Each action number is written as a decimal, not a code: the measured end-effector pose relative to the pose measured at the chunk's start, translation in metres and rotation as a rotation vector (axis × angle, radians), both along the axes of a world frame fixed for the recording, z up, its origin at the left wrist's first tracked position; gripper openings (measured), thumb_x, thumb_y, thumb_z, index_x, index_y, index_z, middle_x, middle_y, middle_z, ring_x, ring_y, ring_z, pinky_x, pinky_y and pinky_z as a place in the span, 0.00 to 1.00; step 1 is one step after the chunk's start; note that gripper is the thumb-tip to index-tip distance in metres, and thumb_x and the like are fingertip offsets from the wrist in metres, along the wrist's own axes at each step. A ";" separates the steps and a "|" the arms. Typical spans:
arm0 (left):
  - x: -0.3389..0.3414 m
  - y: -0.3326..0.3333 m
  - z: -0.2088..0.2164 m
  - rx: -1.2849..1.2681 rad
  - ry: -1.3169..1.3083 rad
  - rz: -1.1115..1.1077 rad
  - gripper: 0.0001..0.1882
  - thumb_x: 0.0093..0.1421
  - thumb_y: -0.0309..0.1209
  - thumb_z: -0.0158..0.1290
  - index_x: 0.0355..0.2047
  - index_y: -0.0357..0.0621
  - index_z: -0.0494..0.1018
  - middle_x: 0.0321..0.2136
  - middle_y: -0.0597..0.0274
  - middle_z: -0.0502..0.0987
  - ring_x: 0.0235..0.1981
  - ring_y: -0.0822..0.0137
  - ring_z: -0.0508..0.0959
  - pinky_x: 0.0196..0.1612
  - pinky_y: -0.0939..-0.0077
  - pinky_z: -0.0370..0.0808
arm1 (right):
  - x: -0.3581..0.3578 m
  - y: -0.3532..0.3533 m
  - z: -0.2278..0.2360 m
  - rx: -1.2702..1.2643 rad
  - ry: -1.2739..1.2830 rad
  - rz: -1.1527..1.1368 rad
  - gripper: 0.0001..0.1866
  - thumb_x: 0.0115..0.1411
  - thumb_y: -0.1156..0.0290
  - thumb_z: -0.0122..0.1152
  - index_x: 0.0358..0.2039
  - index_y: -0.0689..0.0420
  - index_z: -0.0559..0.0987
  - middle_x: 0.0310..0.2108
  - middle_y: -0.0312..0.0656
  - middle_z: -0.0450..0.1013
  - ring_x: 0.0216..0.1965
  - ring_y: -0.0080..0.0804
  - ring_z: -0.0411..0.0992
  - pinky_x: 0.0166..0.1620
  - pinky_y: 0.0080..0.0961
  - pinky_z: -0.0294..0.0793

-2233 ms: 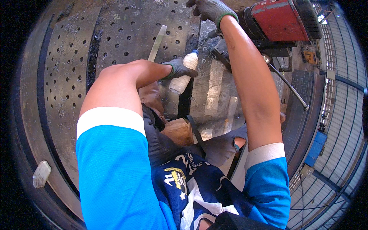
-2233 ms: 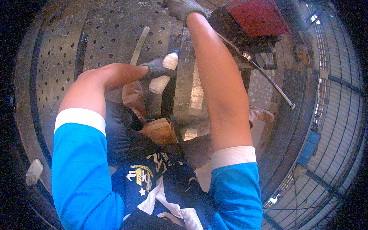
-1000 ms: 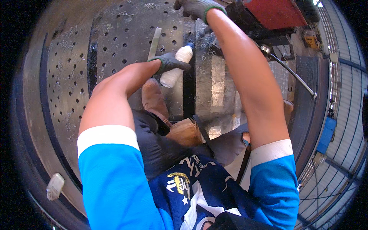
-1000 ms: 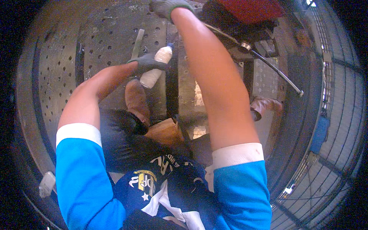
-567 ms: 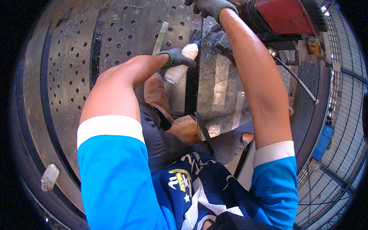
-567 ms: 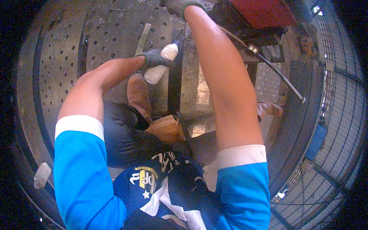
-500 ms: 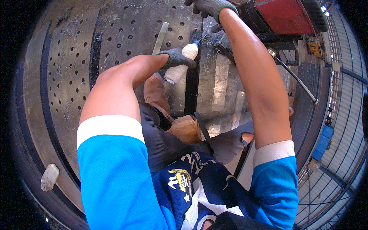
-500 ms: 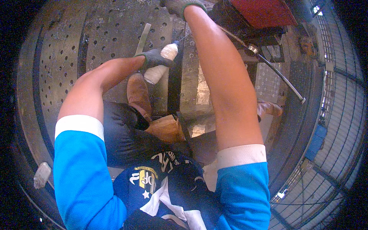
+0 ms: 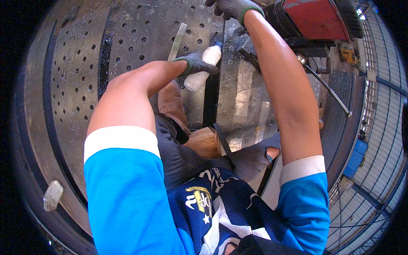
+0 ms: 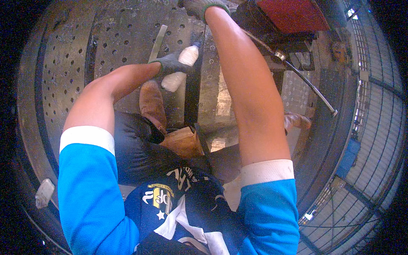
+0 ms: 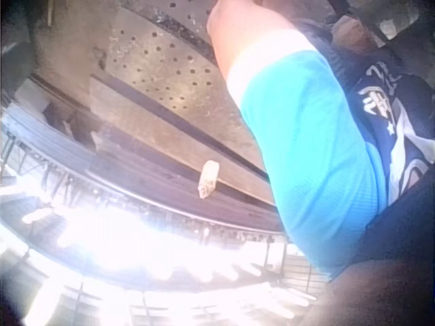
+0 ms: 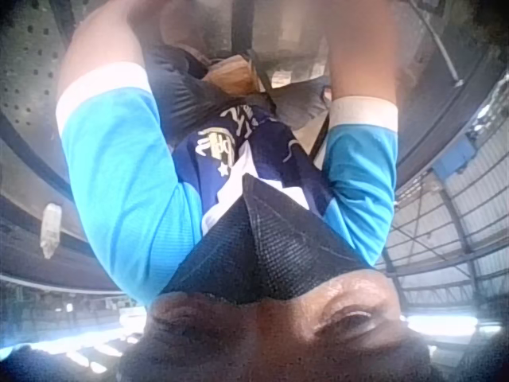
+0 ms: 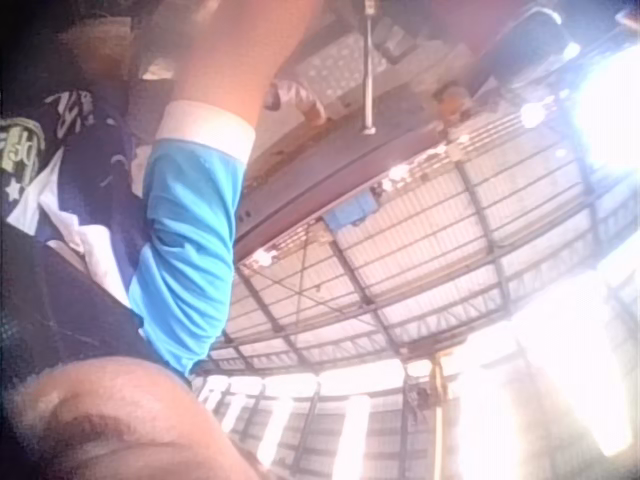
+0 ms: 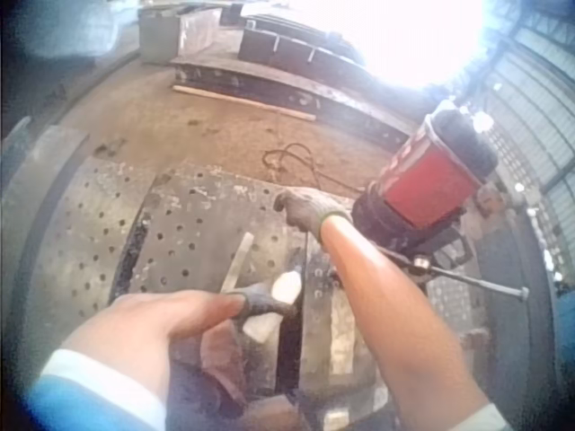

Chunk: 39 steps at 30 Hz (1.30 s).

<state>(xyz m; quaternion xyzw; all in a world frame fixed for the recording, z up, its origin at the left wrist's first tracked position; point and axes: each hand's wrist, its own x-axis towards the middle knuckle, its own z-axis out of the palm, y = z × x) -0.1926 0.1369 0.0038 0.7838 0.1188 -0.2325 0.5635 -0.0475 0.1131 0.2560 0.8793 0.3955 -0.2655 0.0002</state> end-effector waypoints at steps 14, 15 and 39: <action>-0.004 0.004 0.014 0.093 0.070 -0.115 0.46 0.43 0.60 0.71 0.56 0.42 0.77 0.52 0.48 0.81 0.53 0.52 0.81 0.57 0.60 0.76 | -0.008 0.000 0.004 -0.012 -0.002 -0.045 0.28 0.58 0.77 0.56 0.60 0.48 0.77 0.50 0.50 0.80 0.45 0.43 0.81 0.45 0.47 0.82; -0.004 0.004 0.014 0.085 0.066 -0.104 0.46 0.43 0.60 0.71 0.56 0.42 0.77 0.52 0.48 0.81 0.53 0.52 0.81 0.57 0.60 0.76 | -0.009 0.001 0.007 -0.018 0.005 -0.049 0.28 0.58 0.77 0.56 0.60 0.48 0.77 0.51 0.50 0.80 0.45 0.43 0.81 0.45 0.47 0.82; -0.001 0.004 -0.002 0.084 0.039 -0.064 0.47 0.43 0.64 0.69 0.54 0.40 0.78 0.50 0.46 0.81 0.51 0.53 0.81 0.55 0.60 0.77 | 0.000 0.000 -0.011 0.005 -0.032 0.033 0.27 0.56 0.76 0.58 0.59 0.51 0.79 0.46 0.52 0.81 0.40 0.43 0.82 0.44 0.40 0.80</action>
